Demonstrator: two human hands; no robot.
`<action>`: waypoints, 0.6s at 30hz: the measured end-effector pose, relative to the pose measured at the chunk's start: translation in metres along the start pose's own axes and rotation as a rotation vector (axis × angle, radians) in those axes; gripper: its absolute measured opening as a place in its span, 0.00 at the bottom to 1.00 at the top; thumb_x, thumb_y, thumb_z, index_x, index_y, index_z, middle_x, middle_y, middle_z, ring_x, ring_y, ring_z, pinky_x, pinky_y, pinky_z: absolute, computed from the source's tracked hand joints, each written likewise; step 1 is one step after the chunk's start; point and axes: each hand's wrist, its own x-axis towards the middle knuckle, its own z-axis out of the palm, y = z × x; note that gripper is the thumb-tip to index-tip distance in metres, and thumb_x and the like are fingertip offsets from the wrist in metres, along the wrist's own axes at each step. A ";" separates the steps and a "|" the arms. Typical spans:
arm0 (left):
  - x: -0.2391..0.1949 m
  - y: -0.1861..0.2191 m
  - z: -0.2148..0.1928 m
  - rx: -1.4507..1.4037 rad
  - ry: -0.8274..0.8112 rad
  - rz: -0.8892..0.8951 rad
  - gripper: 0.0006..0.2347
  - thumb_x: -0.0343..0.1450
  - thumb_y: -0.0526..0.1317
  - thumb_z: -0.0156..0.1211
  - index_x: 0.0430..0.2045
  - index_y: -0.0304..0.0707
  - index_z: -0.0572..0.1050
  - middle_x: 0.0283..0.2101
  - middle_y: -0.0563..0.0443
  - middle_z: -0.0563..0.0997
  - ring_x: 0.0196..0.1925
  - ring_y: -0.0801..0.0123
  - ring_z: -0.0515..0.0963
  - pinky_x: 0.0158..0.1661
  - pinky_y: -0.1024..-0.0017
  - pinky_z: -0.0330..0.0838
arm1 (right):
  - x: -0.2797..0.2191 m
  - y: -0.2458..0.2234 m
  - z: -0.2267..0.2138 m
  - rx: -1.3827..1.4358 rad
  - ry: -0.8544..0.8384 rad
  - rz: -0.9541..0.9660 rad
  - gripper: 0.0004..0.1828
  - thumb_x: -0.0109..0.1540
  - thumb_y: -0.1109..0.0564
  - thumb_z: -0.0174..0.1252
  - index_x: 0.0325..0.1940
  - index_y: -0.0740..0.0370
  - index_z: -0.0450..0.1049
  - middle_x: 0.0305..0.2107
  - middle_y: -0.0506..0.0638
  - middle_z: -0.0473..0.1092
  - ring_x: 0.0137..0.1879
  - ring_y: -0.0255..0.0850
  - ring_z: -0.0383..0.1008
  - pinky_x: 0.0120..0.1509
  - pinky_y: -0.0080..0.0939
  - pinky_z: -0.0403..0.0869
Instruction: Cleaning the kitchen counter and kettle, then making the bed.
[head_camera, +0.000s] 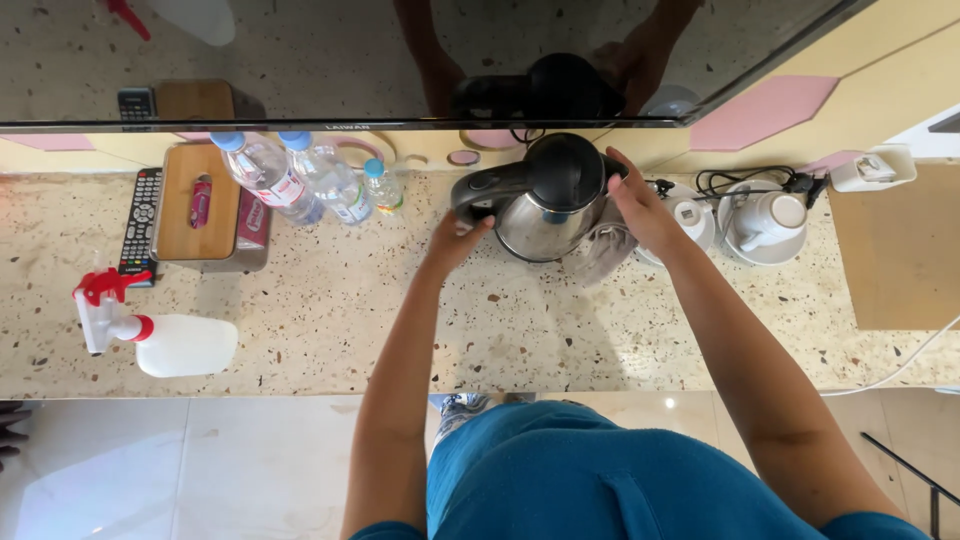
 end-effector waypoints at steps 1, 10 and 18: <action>0.002 -0.006 0.013 -0.075 -0.114 -0.121 0.34 0.63 0.64 0.69 0.54 0.36 0.73 0.52 0.42 0.83 0.54 0.60 0.81 0.55 0.63 0.74 | 0.003 0.002 0.001 0.112 0.000 0.004 0.45 0.69 0.30 0.47 0.80 0.61 0.50 0.69 0.61 0.62 0.76 0.47 0.59 0.78 0.45 0.57; 0.050 -0.019 0.066 -0.557 0.036 -0.355 0.23 0.72 0.56 0.59 0.48 0.36 0.82 0.44 0.48 0.84 0.41 0.68 0.78 0.42 0.66 0.72 | 0.007 -0.025 0.008 0.111 0.160 0.092 0.27 0.74 0.44 0.38 0.68 0.63 0.68 0.60 0.54 0.71 0.66 0.41 0.70 0.71 0.38 0.66; 0.043 -0.007 0.072 -0.779 0.013 -0.391 0.24 0.71 0.57 0.62 0.53 0.38 0.78 0.51 0.49 0.81 0.54 0.69 0.76 0.56 0.69 0.67 | 0.023 0.015 0.009 0.199 0.289 0.180 0.30 0.73 0.41 0.39 0.64 0.68 0.71 0.54 0.54 0.74 0.60 0.40 0.71 0.66 0.37 0.68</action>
